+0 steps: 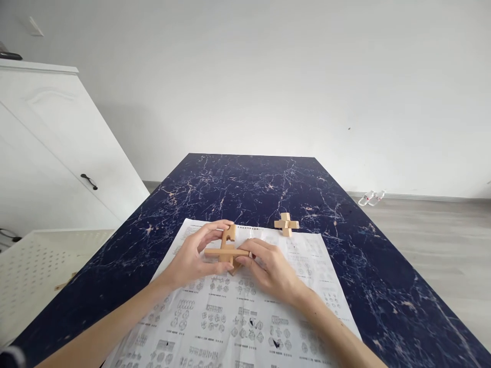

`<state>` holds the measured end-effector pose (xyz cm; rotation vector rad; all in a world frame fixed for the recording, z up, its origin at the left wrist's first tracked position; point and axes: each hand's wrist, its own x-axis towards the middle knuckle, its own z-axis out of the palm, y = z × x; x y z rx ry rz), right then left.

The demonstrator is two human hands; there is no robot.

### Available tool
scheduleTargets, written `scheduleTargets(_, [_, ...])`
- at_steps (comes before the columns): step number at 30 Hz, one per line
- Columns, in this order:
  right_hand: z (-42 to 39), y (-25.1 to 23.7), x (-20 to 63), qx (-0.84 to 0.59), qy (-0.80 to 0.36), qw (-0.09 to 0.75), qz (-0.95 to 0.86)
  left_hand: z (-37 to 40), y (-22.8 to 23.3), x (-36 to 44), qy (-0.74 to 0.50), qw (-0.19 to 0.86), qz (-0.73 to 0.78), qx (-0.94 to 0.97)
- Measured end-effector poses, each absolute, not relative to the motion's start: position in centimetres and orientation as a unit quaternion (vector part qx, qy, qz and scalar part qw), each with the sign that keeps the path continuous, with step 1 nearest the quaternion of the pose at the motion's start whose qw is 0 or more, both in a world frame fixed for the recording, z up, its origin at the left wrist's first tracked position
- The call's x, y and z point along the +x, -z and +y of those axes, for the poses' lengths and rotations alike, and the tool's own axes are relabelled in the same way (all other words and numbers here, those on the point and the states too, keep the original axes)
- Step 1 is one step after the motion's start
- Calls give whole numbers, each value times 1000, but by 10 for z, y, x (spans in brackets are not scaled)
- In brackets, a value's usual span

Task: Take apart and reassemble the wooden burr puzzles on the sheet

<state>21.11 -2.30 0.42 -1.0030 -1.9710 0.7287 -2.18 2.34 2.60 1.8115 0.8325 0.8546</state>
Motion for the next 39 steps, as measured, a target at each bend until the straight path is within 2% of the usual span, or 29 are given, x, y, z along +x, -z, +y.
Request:
scheduleTargets(9, [-27,-12,215,-375,-348,375,-773,29,-24,-22,-354,436,317,765])
scheduleTargets(14, [-28,-11,209,-367,-426,409,-719,26,-27,-23,-325,385,300,810])
scheduleTargets(19, [-28,-20,211,-329,-524,412,-669,24,-25,-23,-304,407,270,818])
scheduleTargets(26, [-28,-16,215,-291,-571,429,-637,30,-17,-30,-301,344,286,842])
scheduleTargets(31, [-26,-9,221,-230,-634,430,-601,38,-12,-32,-284,291,274,871])
scheduleTargets(35, [-22,-7,229,-150,-674,434,-579,41,-13,-31,-267,261,345,861])
scheduleTargets(39, [-14,-3,239,-264,-615,498,-552,35,-13,-25,-271,243,407,838])
